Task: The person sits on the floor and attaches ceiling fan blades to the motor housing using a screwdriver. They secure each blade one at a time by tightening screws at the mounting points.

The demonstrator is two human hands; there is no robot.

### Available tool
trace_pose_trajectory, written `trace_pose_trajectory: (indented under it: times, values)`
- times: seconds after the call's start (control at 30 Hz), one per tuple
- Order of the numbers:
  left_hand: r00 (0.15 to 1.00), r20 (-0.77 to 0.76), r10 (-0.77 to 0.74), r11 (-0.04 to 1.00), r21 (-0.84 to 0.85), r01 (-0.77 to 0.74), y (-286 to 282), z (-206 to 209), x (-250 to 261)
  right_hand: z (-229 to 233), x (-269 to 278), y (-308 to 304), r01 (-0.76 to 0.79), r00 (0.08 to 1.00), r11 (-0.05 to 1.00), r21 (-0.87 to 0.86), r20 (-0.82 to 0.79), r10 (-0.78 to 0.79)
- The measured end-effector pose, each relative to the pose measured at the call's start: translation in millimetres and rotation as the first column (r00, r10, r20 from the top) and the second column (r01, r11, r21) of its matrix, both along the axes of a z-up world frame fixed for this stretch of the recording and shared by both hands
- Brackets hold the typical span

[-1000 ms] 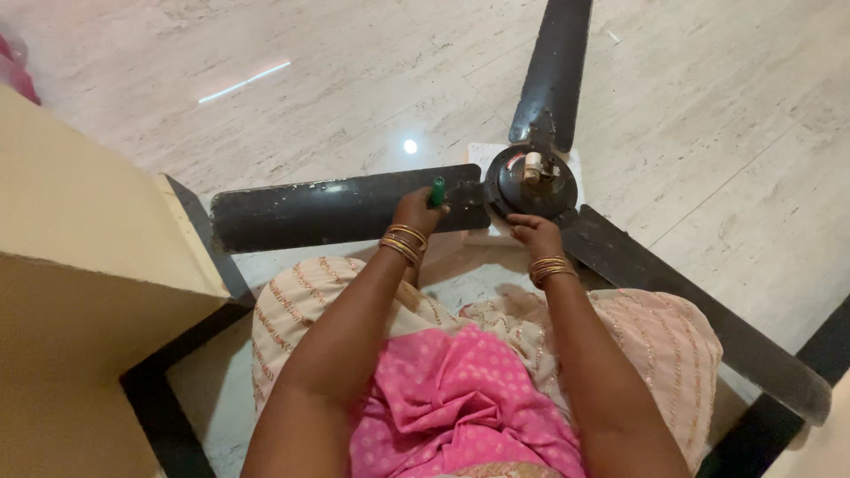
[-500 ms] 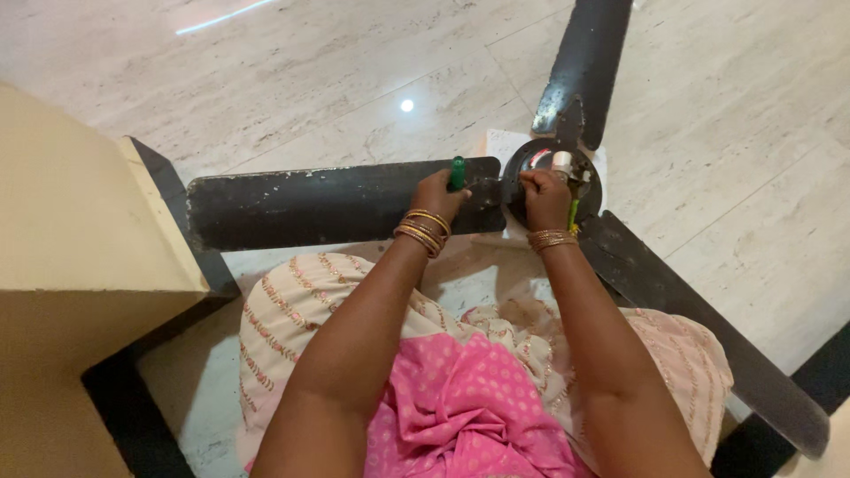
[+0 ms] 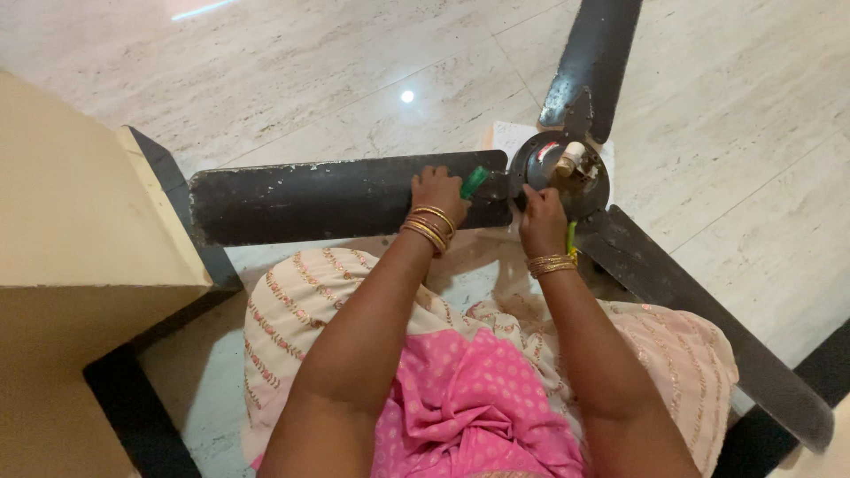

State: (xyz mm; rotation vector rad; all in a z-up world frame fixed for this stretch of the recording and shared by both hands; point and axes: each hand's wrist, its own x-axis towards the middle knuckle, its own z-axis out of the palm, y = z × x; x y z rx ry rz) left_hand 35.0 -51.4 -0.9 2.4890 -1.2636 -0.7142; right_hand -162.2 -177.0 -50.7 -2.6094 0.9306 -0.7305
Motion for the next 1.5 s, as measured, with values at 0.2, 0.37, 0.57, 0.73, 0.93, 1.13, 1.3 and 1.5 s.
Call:
trace_pose_trajectory:
  times: [0.2, 0.37, 0.57, 0.73, 0.93, 1.13, 1.3, 1.5]
  values:
    - [0.989, 0.066, 0.13, 0.991, -0.036, -0.128, 14, 2, 63, -17, -6, 24, -0.025, 0.99, 0.995, 0.094, -0.135, 0.037]
    - [0.986, 0.117, 0.116, 0.989, 0.081, -0.126, 13, 1, 70, -19, -9, 24, -0.014, 0.98, 0.996, 0.092, -0.198, 0.032]
    - [0.99, 0.058, 0.132, 0.968, 0.208, -0.141, 13, 8, 73, -20, -3, 25, -0.025, 0.986, 0.992, 0.125, -0.16, 0.045]
    - [0.983, 0.032, 0.179, 0.954, 0.24, -0.181, 10, 8, 70, -17, -3, 24, -0.016, 0.981, 0.989, 0.146, -0.187, 0.044]
    - [0.973, -0.01, 0.23, 0.93, 0.298, -0.216, 9, 9, 69, -15, -3, 25, -0.028, 0.982, 0.99, 0.141, -0.181, 0.053]
    - [0.952, -0.051, 0.301, 0.9, 0.346, -0.266, 5, 5, 69, -16, -3, 25, -0.026, 0.98, 0.991, 0.133, -0.19, 0.052]
    - [0.947, -0.038, 0.318, 0.9, 0.326, -0.289, 5, 3, 70, 0, -6, 22, -0.029, 0.996, 0.979, 0.203, -0.082, 0.047]
    - [0.945, -0.052, 0.322, 0.89, 0.356, -0.284, 4, 5, 68, 29, 0, -10, -0.043, 0.955, 0.962, 0.268, 0.295, -0.039]
